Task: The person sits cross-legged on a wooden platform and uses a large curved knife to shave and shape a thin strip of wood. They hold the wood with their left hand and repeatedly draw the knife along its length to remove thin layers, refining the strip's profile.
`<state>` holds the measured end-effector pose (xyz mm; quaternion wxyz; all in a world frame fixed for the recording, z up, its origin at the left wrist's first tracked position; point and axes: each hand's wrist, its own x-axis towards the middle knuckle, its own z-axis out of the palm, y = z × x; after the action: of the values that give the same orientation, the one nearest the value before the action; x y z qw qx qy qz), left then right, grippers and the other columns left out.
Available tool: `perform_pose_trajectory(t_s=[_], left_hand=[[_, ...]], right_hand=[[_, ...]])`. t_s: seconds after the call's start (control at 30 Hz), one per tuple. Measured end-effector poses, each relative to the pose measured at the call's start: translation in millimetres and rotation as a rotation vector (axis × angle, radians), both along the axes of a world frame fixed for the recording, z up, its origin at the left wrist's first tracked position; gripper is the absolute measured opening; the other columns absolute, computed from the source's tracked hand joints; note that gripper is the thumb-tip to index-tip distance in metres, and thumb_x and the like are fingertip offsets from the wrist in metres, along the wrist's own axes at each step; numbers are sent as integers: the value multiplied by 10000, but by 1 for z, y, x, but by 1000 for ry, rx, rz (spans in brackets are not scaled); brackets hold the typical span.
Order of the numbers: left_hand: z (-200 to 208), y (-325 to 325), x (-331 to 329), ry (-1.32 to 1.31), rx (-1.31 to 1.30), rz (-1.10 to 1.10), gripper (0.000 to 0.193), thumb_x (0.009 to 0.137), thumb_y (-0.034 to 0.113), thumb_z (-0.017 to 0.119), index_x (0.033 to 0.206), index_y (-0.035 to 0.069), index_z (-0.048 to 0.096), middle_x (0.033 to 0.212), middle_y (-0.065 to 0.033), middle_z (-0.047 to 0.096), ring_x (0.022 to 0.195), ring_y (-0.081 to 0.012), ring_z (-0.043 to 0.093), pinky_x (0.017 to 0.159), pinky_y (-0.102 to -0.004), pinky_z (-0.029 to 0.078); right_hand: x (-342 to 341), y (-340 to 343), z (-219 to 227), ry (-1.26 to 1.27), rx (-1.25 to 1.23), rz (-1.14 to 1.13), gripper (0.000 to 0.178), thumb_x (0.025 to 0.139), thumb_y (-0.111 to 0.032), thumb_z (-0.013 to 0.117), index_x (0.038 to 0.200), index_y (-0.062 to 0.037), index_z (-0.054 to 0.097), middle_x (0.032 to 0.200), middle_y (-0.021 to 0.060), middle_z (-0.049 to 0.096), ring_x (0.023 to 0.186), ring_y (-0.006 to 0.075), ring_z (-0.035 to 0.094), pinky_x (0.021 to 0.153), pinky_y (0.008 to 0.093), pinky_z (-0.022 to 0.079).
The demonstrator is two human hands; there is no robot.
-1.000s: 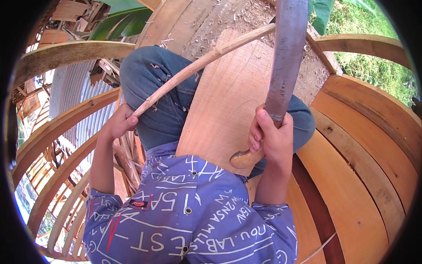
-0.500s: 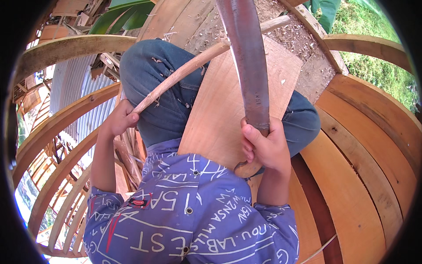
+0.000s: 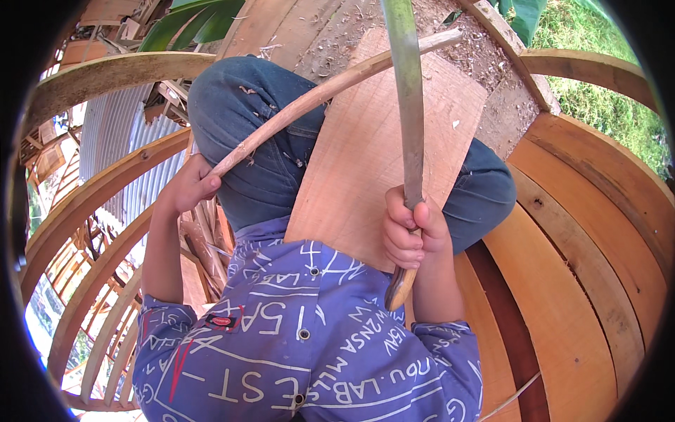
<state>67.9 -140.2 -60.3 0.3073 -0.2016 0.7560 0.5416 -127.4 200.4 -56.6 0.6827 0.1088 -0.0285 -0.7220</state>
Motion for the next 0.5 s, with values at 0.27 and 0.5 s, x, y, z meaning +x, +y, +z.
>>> perform_pose_trajectory(t_s=[0.27,0.5], left_hand=[[0,10,5,33,23,145,808,677,859,456,455,103,279,437,49,270,397,-77,303,374,-264,225],[-4,1,6,-14,1,8,841,762,777,436,432,4,474,405,-63,470,423,-174,528,563,-313,469]], right_hand=[[3,-21,28,790,645,5,342,906,-312,604,755,-43,457,516,7,428,384,90,437,346,248,378],[-21,-14,44,1009,829,-132,323,929,-304,566,769,-39,476,517,7,429,382,85,437,345,233,372]])
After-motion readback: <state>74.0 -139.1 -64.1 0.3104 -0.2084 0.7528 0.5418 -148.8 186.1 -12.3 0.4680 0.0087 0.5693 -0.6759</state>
